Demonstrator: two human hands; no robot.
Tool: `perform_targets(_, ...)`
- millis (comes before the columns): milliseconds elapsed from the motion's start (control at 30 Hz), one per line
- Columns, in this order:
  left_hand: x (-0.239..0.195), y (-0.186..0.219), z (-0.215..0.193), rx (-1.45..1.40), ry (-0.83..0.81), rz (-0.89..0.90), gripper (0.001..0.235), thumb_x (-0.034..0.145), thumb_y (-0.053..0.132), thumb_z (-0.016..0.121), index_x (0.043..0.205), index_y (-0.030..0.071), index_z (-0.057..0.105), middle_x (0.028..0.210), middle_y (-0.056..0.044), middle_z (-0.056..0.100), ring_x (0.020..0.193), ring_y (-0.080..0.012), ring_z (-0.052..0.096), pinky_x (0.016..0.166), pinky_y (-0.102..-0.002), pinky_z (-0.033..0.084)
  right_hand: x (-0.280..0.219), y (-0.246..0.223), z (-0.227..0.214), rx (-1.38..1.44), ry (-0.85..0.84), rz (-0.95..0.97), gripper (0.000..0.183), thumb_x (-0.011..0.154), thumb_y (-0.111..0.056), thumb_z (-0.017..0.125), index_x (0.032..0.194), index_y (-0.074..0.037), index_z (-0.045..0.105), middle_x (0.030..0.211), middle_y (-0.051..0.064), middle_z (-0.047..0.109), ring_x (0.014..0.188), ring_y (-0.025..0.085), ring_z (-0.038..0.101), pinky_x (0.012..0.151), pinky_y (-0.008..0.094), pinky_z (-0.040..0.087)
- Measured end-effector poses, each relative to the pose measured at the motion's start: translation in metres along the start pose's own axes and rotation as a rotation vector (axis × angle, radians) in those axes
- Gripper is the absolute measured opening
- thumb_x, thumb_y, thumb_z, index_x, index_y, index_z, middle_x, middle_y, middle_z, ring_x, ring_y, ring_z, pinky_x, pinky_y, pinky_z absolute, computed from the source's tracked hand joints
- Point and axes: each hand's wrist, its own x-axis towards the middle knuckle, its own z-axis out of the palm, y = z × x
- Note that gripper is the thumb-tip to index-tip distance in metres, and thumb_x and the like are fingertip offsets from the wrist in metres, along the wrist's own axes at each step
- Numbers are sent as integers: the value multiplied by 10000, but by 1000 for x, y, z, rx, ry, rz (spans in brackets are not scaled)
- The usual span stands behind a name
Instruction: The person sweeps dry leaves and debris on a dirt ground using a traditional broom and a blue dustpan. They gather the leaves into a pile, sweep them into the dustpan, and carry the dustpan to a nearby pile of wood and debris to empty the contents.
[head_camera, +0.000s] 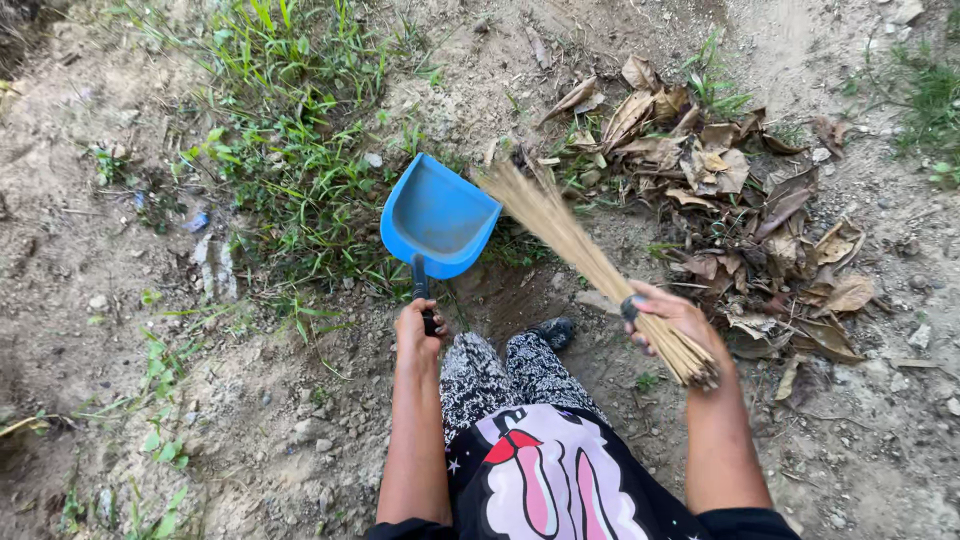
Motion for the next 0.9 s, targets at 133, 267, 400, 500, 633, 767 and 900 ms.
perform_targets(133, -11, 15, 0, 38, 1, 21, 129, 787, 37, 608, 848, 33, 494, 658, -59, 464, 491, -172, 458, 401, -315, 323, 36, 42, -17, 42, 181, 67, 699, 896, -164, 603, 1552, -137, 361, 788, 174, 645, 528, 220, 609, 407, 340, 503)
perform_targets(267, -23, 35, -20, 89, -18, 44, 159, 792, 28, 615, 865, 51, 476, 662, -57, 462, 495, -166, 462, 404, -312, 331, 33, 70, -12, -6, 415, -157, 725, 886, -113, 679, 1554, -65, 402, 871, 173, 676, 583, 234, 647, 458, 350, 533)
perform_targets(400, -27, 54, -38, 54, -14, 32, 163, 789, 23, 607, 877, 52, 473, 654, -57, 455, 487, -171, 466, 397, -311, 319, 1, 49, 33, -130, 527, -344, 740, 887, -77, 685, 1569, -77, 397, 965, 140, 701, 632, 204, 661, 523, 330, 582)
perform_targets(500, -25, 62, -54, 48, -46, 49, 162, 794, 35, 607, 885, 44, 474, 652, -64, 470, 489, -161, 471, 397, -306, 325, -57, 29, 59, -149, 396, -174, 717, 902, -129, 625, 1588, -152, 418, 797, 171, 642, 560, 199, 625, 440, 331, 533)
perform_targets(633, -22, 75, -68, 44, -44, 60, 177, 795, 31, 603, 895, 57, 460, 663, -67, 466, 487, -166, 467, 397, -315, 326, -66, 44, 108, -125, 236, -29, 696, 881, -133, 624, 1553, -172, 448, 791, 122, 651, 539, 190, 602, 405, 297, 484)
perform_targets(767, -25, 85, -85, 78, -44, 104, 194, 801, 26, 605, 906, 57, 445, 687, -58, 470, 486, -169, 472, 400, -319, 330, -1, 101, 135, -21, 43, 51, 653, 897, -183, 625, 1533, -178, 478, 785, 126, 655, 546, 171, 605, 421, 264, 499)
perform_targets(900, -30, 90, -99, 171, -5, 130, 189, 783, 25, 579, 908, 68, 444, 671, -73, 465, 463, -188, 460, 390, -331, 337, 66, 151, 123, 6, 119, 21, 607, 912, -170, 623, 1498, -115, 475, 790, 182, 656, 561, 244, 640, 432, 339, 543)
